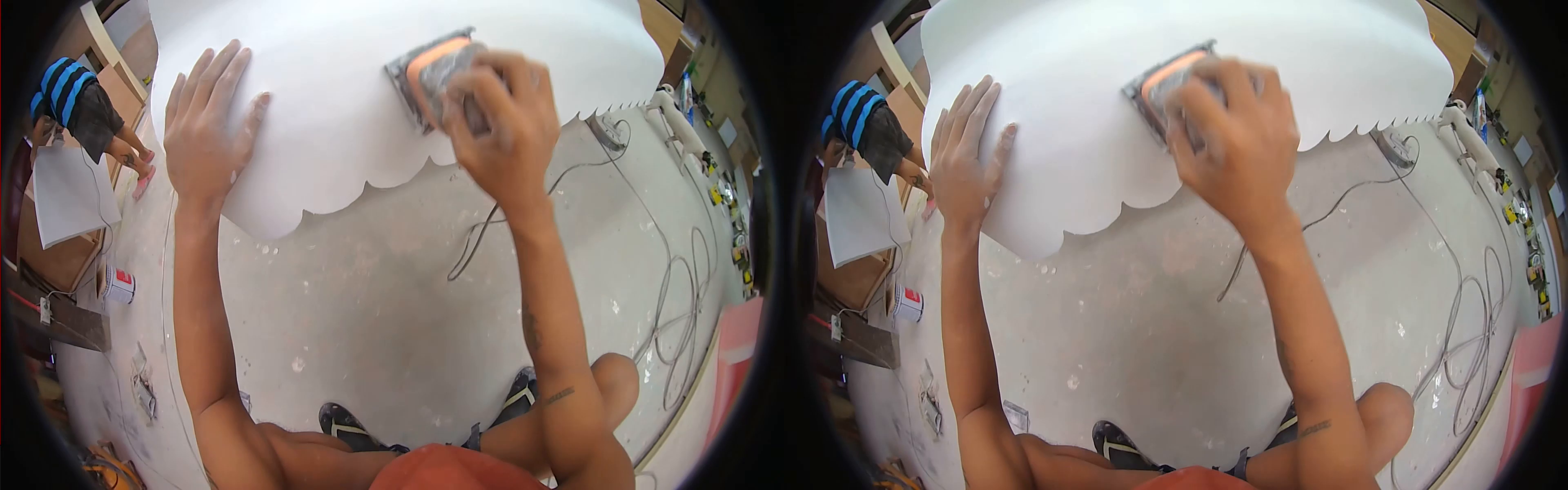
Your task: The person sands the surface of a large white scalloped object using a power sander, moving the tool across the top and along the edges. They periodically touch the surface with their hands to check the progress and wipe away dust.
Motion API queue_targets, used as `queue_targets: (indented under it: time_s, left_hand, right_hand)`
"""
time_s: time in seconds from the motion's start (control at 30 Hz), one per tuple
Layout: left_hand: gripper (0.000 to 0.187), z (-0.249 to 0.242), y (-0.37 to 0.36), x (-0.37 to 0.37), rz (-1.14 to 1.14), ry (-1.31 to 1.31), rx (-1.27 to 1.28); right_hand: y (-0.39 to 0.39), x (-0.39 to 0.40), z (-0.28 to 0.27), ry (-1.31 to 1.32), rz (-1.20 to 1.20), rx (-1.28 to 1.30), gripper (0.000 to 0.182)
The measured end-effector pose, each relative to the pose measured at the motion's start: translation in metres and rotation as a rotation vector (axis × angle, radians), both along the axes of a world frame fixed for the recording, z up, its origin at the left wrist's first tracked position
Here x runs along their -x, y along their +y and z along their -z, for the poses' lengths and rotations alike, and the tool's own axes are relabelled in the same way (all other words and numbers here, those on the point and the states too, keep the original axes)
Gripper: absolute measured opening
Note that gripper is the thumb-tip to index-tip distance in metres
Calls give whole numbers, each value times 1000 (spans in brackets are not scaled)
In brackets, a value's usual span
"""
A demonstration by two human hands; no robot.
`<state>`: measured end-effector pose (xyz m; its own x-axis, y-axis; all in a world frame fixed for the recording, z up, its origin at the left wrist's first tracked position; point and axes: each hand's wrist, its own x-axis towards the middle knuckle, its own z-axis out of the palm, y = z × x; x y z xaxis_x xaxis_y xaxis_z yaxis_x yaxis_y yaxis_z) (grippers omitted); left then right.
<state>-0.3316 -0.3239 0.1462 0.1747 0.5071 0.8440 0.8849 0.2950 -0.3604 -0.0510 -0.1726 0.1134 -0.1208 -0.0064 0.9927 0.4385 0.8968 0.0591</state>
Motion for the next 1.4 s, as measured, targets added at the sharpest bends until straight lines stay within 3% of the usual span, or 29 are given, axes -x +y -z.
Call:
queue_targets:
  time_s: [0.17, 0.23, 0.37, 0.57, 0.7, 0.8, 1.0, 1.2, 1.4]
  left_hand:
    - [53, -4, 2, -5, 32, 18, 52]
    - [55, -6, 3, -9, 30, 20, 66]
    - [59, -9, 6, -18, 41, 9, 148]
    - [63, 4, 26, -32, 37, -19, 111]
    - [66, 28, 49, -57, -41, -79, 4]
    - [68, 35, 54, -77, 32, -87, 112]
    - [64, 24, 29, -62, 165, 44, 389]
    - [56, 3, -5, -6, -53, -10, 151]
    - [61, 14, 0, -9, -142, -55, 49]
  right_hand:
    - [2, 1, -40, -128, -34, 21, 20]
    - [-7, 1, -31, -139, -30, -18, 22]
    - [-18, 6, 41, -27, 17, 6, 25]
    - [3, -1, -26, -31, 30, 78, 17]
    - [6, -6, -87, -118, 89, 286, 18]
    - [23, -5, -100, -62, 152, 319, 16]
    - [25, -8, -45, 123, 247, 330, 12]
    - [12, -10, 41, 263, 137, 207, 14]
    - [15, -13, 16, 221, 195, 266, 14]
